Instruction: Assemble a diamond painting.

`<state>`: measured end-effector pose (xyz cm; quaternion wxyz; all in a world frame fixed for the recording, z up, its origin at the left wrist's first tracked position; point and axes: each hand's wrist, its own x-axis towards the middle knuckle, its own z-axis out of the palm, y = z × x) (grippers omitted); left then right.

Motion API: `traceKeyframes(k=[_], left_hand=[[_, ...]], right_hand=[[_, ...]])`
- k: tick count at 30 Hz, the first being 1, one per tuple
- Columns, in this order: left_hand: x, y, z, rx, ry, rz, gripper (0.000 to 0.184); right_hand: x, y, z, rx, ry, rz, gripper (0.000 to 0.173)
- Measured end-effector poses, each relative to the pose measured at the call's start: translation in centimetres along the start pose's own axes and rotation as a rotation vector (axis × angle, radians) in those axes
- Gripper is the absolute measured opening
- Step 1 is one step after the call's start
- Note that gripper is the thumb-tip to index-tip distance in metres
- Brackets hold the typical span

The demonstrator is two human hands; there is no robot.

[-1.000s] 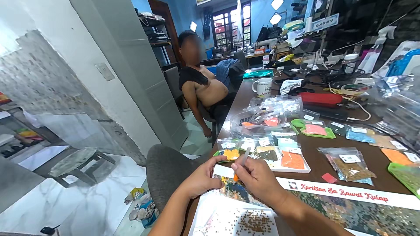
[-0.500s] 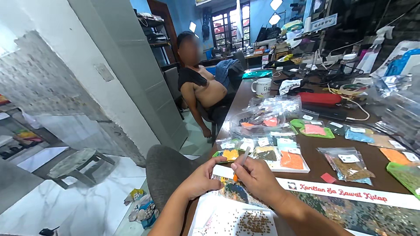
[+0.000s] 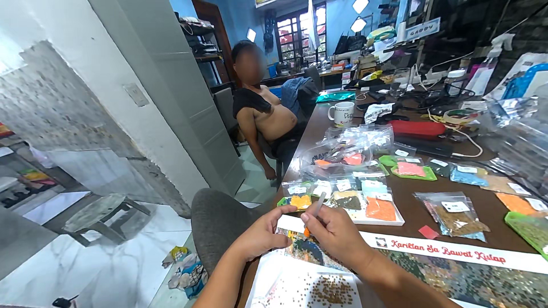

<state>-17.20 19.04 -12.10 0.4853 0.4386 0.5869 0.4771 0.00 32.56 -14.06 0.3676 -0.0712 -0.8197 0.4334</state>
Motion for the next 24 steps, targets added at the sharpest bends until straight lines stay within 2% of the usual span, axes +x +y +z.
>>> traceKeyframes(k=[24], left_hand=[[0.02,0.31,0.18,0.014,0.039,-0.041,0.073]], right_hand=[[-0.01,0.09,0.21,-0.027,0.010,-0.044,0.036]])
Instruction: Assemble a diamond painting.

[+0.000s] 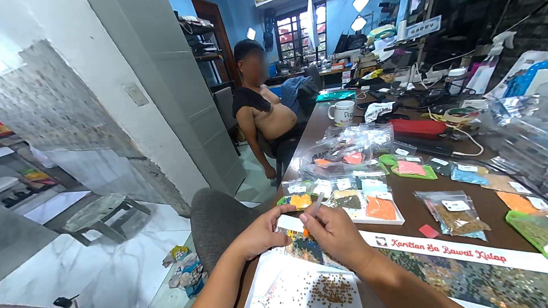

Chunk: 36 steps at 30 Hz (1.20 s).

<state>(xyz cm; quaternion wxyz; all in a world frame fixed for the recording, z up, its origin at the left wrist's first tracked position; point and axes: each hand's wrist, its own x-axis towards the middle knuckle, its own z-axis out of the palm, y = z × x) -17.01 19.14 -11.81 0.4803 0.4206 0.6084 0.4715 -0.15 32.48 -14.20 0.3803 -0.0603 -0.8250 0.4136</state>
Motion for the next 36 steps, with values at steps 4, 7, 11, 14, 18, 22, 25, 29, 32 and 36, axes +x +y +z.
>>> traceKeyframes(k=[4,7,11,14,18,22,25,29,32,36], left_hand=[[0.00,-0.03,-0.01,-0.009,-0.006,-0.001,0.073],[-0.01,-0.04,-0.06,-0.012,-0.008,-0.003,0.073],[-0.01,-0.08,-0.07,-0.019,-0.014,0.004,0.073],[-0.06,-0.15,-0.11,-0.020,-0.012,0.015,0.072],[-0.05,-0.26,-0.25,-0.026,-0.016,0.026,0.071],[0.00,-0.23,-0.19,-0.026,-0.006,0.023,0.071],[0.09,-0.16,-0.20,-0.032,0.007,0.003,0.072],[0.08,-0.11,-0.14,-0.036,0.020,-0.009,0.075],[0.10,-0.02,-0.08,-0.034,0.023,-0.005,0.075],[0.13,-0.07,-0.10,-0.042,0.024,-0.018,0.078]], right_hand=[[0.00,0.01,-0.02,-0.005,-0.003,0.002,0.036],[-0.02,-0.06,-0.01,-0.009,-0.003,0.008,0.035],[-0.04,-0.09,-0.04,0.005,-0.004,0.009,0.035],[-0.06,-0.03,-0.08,0.000,-0.007,0.003,0.035],[-0.05,-0.01,-0.06,-0.007,-0.005,0.003,0.035],[-0.08,-0.02,-0.08,-0.008,-0.010,0.011,0.035],[-0.06,-0.01,-0.09,-0.005,-0.012,0.014,0.035],[-0.04,0.02,-0.06,-0.008,-0.010,0.009,0.036],[-0.07,0.08,0.02,-0.011,-0.002,-0.001,0.036],[-0.05,0.06,-0.02,-0.006,-0.011,0.010,0.036]])
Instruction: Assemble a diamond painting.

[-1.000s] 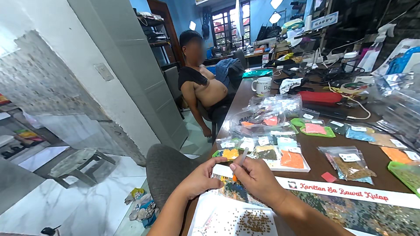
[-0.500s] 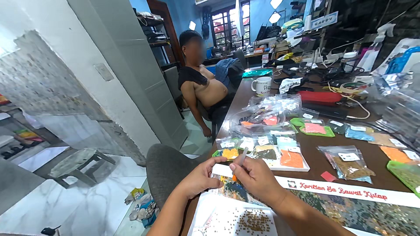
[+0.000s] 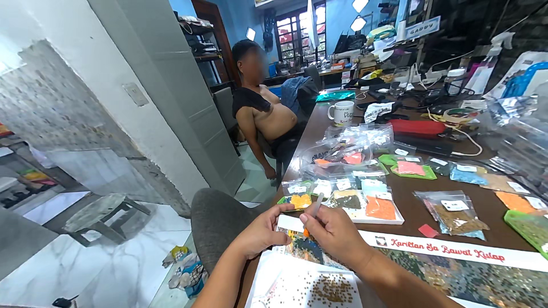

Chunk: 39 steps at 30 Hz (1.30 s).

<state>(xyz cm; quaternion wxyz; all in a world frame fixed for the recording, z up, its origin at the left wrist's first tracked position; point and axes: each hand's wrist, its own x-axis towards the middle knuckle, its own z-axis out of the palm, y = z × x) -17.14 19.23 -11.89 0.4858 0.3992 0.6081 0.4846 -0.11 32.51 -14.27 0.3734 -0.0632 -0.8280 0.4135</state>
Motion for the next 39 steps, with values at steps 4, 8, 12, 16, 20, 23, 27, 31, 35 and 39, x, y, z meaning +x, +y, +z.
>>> traceKeyframes(k=[4,8,12,16,20,23,27,31,35,39], left_hand=[[0.07,-0.14,-0.08,-0.001,-0.007,-0.005,0.079],[-0.06,0.00,-0.01,0.027,-0.028,0.023,0.082],[-0.06,0.00,0.02,0.026,-0.067,0.040,0.093],[-0.09,0.11,0.22,0.043,-0.058,0.037,0.098],[-0.04,0.07,0.21,0.057,-0.048,0.030,0.097],[-0.02,0.03,0.26,0.058,-0.044,0.025,0.096],[-0.01,0.09,0.27,0.058,-0.046,0.028,0.095],[-0.08,0.02,0.25,0.058,-0.044,0.025,0.094],[-0.08,0.03,0.16,0.053,-0.045,0.024,0.091],[-0.08,0.00,0.18,0.069,-0.041,0.032,0.091]], right_hand=[[-0.01,0.01,-0.02,0.000,-0.003,0.008,0.035],[0.03,-0.02,-0.05,-0.001,-0.013,0.003,0.037],[0.05,0.06,0.04,0.003,-0.007,-0.021,0.038],[0.04,0.01,0.00,0.002,-0.011,-0.015,0.038],[0.00,-0.16,-0.01,-0.010,-0.015,-0.001,0.038],[-0.07,-0.20,-0.04,-0.022,-0.017,-0.006,0.038],[-0.06,-0.13,0.02,-0.031,-0.011,-0.015,0.039],[-0.14,-0.01,0.10,-0.043,-0.006,-0.029,0.039],[-0.14,-0.01,0.07,-0.041,-0.010,-0.027,0.038],[-0.12,-0.05,0.03,-0.028,-0.006,-0.028,0.037]])
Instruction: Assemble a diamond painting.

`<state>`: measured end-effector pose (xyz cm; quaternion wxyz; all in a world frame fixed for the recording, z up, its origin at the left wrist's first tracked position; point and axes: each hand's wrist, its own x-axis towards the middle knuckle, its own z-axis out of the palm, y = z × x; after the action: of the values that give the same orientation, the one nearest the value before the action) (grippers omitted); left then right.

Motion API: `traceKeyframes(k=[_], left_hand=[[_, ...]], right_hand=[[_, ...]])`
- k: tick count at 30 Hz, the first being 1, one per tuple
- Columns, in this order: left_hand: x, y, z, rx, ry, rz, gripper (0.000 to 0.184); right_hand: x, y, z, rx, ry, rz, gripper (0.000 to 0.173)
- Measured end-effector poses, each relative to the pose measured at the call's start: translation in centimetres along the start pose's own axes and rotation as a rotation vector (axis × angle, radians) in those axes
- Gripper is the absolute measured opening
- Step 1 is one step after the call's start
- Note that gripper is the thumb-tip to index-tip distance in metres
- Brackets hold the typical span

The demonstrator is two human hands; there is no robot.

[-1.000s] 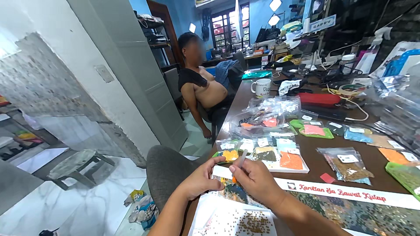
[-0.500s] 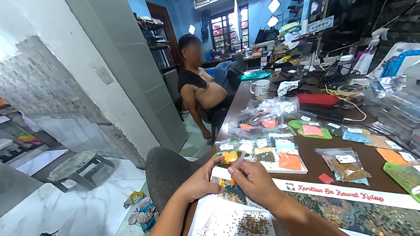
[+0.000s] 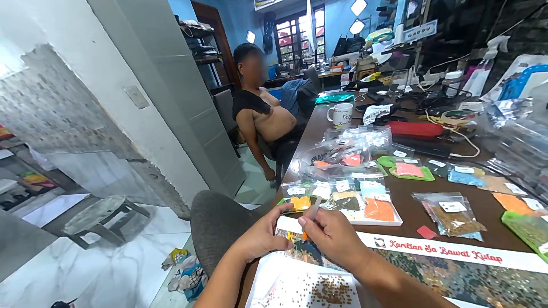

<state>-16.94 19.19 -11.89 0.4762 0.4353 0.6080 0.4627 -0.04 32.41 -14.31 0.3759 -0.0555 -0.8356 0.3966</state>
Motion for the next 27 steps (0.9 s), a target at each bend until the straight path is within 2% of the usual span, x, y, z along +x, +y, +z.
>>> traceKeyframes(k=[27], left_hand=[[-0.05,0.01,-0.01,-0.015,-0.005,0.000,0.091]], right_hand=[[-0.01,-0.02,0.11,-0.005,0.007,-0.020,0.037]])
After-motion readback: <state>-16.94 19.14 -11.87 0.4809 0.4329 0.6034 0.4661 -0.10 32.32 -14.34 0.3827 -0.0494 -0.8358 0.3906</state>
